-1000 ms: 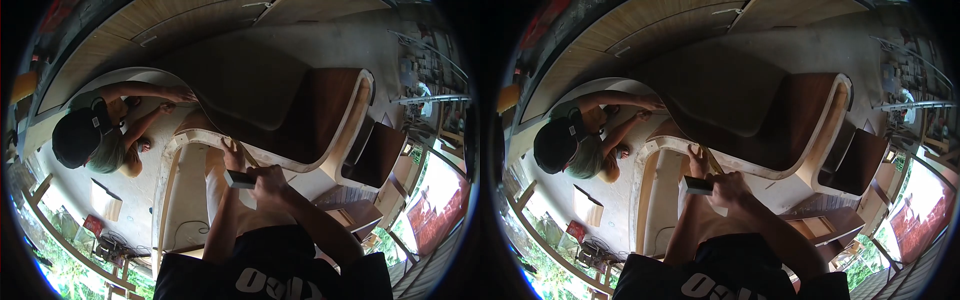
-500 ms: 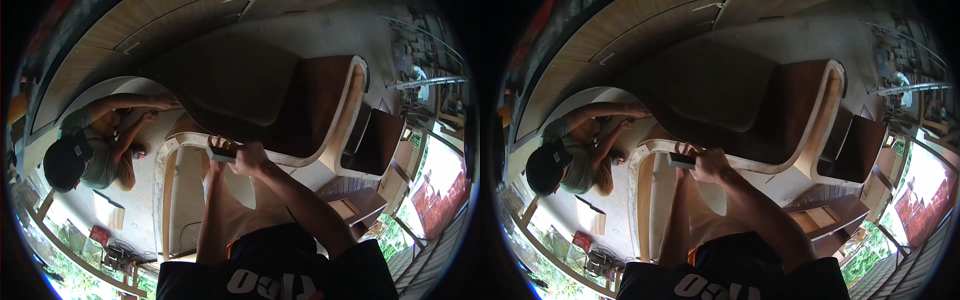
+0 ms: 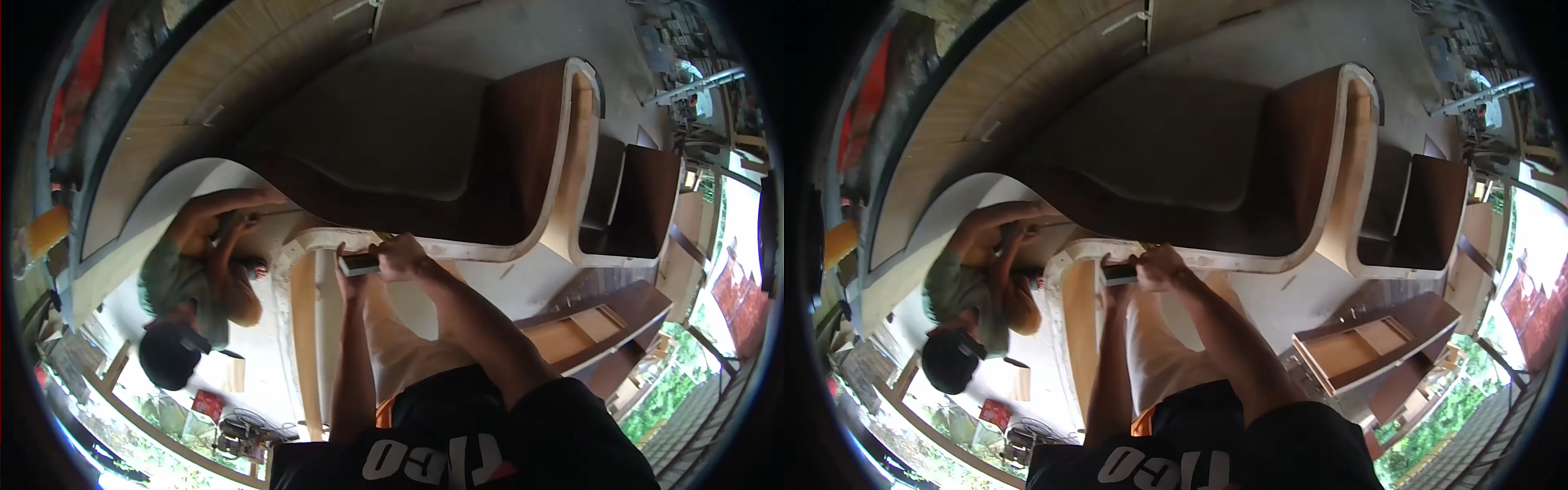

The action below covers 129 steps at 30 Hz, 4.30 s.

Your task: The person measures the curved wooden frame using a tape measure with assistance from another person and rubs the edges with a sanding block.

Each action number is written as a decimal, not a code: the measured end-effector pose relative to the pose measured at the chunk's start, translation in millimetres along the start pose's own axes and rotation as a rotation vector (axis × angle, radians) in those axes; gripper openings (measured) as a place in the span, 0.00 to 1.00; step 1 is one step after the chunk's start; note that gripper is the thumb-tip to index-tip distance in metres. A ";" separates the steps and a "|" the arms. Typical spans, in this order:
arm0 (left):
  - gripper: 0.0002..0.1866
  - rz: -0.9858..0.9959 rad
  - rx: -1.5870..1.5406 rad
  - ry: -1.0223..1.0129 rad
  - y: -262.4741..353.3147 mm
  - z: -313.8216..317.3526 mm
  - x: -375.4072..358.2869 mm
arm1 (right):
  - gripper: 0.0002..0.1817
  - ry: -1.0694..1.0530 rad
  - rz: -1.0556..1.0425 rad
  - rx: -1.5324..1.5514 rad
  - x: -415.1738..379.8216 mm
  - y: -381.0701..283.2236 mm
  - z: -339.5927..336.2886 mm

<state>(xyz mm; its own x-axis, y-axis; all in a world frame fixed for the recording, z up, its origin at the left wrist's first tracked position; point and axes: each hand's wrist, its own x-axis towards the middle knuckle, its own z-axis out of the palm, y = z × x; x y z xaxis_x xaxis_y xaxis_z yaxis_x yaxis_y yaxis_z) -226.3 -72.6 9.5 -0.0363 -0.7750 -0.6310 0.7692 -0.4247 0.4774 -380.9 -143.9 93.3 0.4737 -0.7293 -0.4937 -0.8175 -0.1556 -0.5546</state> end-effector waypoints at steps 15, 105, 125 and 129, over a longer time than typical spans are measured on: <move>0.29 -0.105 1.048 0.069 31.3 23.9 -45.2 | 0.18 -0.176 0.167 -0.046 -46.1 -20.5 -55.6; 0.31 0.550 1.837 -0.275 92.9 287.8 -135.1 | 0.24 0.329 0.076 0.045 -147.3 -70.1 -129.8; 0.16 0.686 1.785 -0.087 76.5 217.2 -89.8 | 0.04 0.251 0.039 0.195 -103.8 -23.1 -49.5; 0.18 0.781 1.669 -0.134 76.5 203.0 -98.8 | 0.05 0.326 -0.051 0.151 -104.6 -37.6 -60.6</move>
<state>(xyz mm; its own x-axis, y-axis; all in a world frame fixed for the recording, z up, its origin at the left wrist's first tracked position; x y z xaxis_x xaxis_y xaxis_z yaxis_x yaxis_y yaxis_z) -293.3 -123.5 232.4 -0.1336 -0.9910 0.0107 -0.7168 0.1040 0.6895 -419.6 -102.1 206.4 0.3635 -0.9011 -0.2365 -0.7263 -0.1152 -0.6777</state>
